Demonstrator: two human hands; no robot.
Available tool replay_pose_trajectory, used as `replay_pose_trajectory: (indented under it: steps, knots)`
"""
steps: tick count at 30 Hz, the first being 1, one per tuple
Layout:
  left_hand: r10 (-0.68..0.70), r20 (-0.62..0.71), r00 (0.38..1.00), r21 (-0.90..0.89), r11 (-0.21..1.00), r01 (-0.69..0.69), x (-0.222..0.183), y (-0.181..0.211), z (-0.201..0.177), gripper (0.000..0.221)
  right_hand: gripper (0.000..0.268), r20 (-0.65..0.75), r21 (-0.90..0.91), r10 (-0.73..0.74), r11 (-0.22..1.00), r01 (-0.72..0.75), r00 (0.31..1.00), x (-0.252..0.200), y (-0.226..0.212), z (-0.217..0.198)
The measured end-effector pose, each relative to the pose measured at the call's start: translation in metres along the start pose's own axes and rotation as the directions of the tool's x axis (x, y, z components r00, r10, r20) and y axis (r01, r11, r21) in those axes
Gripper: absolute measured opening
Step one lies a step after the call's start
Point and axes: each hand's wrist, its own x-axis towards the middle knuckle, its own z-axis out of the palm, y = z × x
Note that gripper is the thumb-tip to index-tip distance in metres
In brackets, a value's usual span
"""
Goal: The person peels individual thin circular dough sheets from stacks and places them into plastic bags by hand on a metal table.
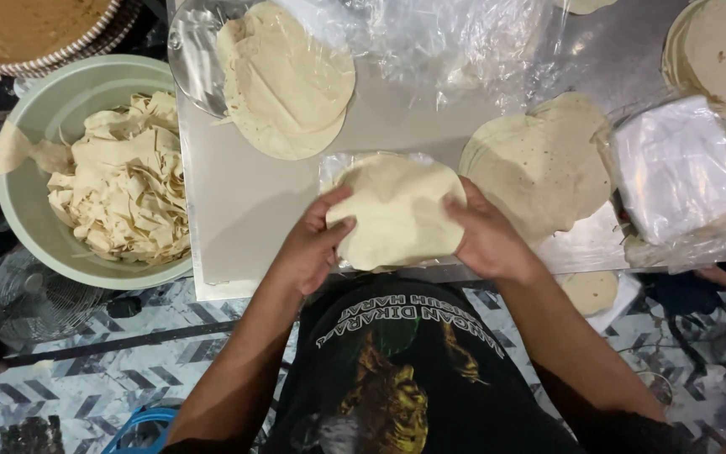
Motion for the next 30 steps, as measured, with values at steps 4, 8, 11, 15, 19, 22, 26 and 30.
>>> replay_pose_trajectory:
  steps: [4,8,11,15,19,22,26,30]
  knots:
    - [0.243,-0.04,0.969,0.207,0.951,-0.229,0.011,-0.01,-0.008,0.069,0.055,0.014,-0.119,-0.087,0.989,0.088,0.996,0.013,0.013,0.001]
    - [0.19,-0.147,0.971,0.693,0.72,-0.036,0.011,-0.004,-0.001,0.05,0.045,0.046,-0.714,-0.187,0.681,0.163,0.981,0.031,0.022,-0.006]
    - [0.209,-0.144,0.967,0.779,0.626,-0.02,0.011,-0.002,0.005,0.05,0.049,-0.072,-0.859,-0.13,0.512,0.004,0.989,0.042,0.03,-0.014]
    - [0.261,-0.063,0.963,0.866,0.493,-0.077,0.011,-0.004,0.009,0.048,0.05,-0.183,-0.902,-0.12,0.415,-0.118,0.976,0.026,0.006,0.015]
    - [0.368,0.004,0.93,0.984,0.163,-0.068,0.013,-0.012,0.011,0.05,0.048,-0.121,-0.991,-0.194,0.071,-0.109,0.973,0.046,-0.024,0.023]
    - [0.391,0.004,0.921,0.998,0.052,-0.027,0.02,-0.019,0.006,0.056,0.025,0.442,-0.894,-0.558,-0.34,0.292,0.702,0.11,-0.041,0.018]
    - [0.45,-0.004,0.893,0.996,0.079,-0.035,0.021,-0.019,0.009,0.059,0.053,0.624,-0.743,-0.487,-0.612,0.27,0.611,0.188,-0.056,0.054]
    - [0.397,-0.052,0.916,0.998,0.053,0.034,0.019,-0.018,0.012,0.057,0.04,0.727,-0.665,-0.44,-0.642,0.381,0.527,0.219,-0.031,0.07]
